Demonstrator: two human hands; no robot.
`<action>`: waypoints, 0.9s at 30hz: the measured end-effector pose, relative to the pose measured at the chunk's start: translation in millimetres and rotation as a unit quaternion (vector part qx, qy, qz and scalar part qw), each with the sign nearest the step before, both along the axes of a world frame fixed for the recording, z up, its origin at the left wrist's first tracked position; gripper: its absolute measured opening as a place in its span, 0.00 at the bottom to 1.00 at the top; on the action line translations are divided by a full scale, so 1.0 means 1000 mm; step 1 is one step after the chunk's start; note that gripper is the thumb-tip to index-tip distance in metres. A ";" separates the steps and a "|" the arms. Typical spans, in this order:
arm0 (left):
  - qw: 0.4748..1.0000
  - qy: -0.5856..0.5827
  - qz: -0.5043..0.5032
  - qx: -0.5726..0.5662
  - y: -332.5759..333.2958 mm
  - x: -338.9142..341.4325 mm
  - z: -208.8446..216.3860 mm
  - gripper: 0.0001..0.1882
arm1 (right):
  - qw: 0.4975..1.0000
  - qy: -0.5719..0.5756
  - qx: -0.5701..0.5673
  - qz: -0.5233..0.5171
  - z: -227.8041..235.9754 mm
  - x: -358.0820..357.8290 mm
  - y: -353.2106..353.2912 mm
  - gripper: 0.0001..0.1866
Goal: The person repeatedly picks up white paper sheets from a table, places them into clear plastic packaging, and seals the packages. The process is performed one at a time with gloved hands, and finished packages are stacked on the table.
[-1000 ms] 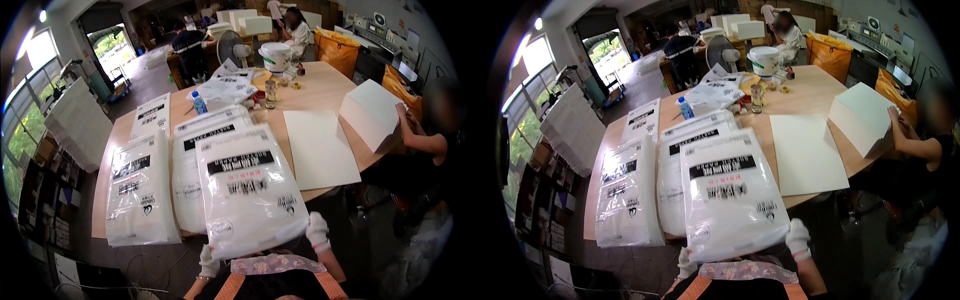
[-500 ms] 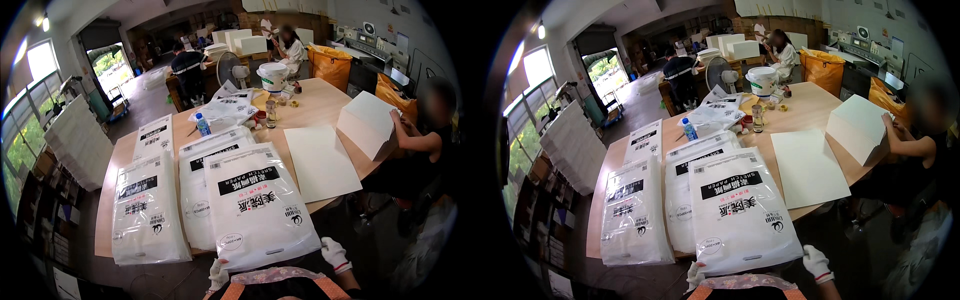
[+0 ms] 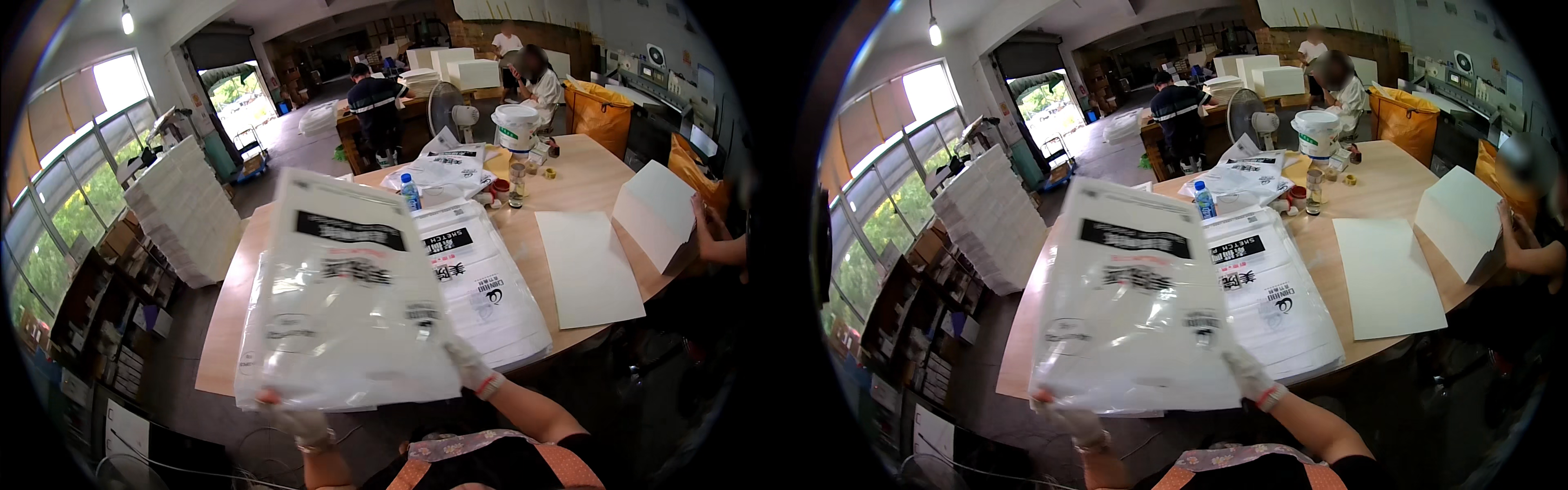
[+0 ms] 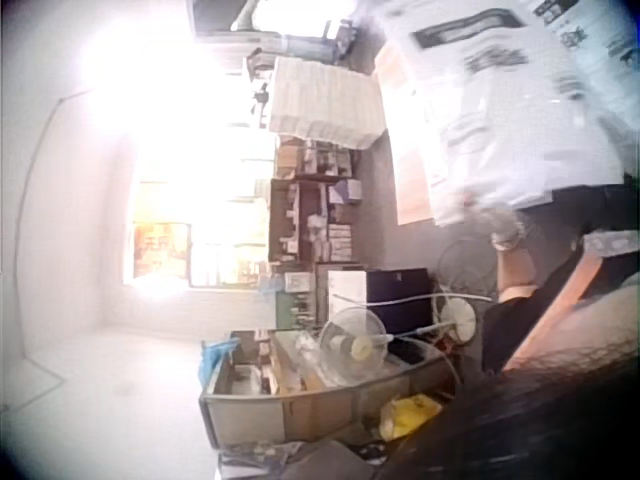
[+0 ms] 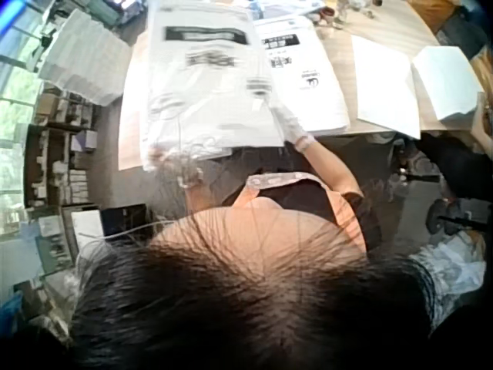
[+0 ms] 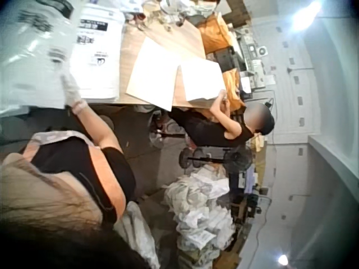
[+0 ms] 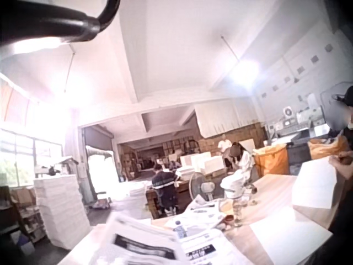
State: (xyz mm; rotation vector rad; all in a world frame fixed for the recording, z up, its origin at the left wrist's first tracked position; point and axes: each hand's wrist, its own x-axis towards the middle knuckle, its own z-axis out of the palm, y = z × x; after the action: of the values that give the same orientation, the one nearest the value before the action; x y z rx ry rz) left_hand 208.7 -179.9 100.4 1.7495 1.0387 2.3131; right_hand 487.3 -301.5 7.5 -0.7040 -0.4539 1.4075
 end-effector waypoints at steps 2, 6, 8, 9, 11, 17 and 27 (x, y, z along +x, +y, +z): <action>0.997 -0.033 0.032 -0.059 0.062 -0.048 -0.011 0.12 | 0.962 -0.229 0.148 0.019 -0.062 -0.026 0.067 0.18; 0.938 -0.282 -0.106 -0.172 0.182 -0.166 -0.095 0.12 | 0.909 -0.383 0.085 0.140 -0.051 -0.121 0.106 0.11; 0.948 -0.095 -0.014 -0.304 0.195 -0.209 -0.144 0.12 | 0.913 -0.371 -0.050 0.159 -0.039 -0.140 0.115 0.10; 0.938 -0.058 -0.007 -0.341 0.199 -0.210 -0.157 0.13 | 0.897 -0.415 -0.058 0.138 -0.053 -0.143 0.118 0.10; 0.901 -0.236 -0.139 -0.336 0.166 -0.167 -0.151 0.17 | 0.908 -0.401 -0.019 0.117 -0.076 -0.119 0.111 0.13; 0.885 0.128 -0.037 -0.447 0.047 -0.100 -0.217 0.17 | 0.854 -0.400 0.110 -0.314 -0.081 0.103 0.019 0.22; 0.642 0.498 -0.275 -0.514 -0.066 0.069 -0.251 0.19 | 0.294 -0.833 -0.387 -0.263 -0.161 0.274 -0.206 0.28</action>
State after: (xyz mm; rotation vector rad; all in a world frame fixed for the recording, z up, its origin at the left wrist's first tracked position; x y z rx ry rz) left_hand 278.2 -246.2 -150.4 2.1127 1.1937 0.0449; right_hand 761.1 -507.2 -153.9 -2.7984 -0.9091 -0.5350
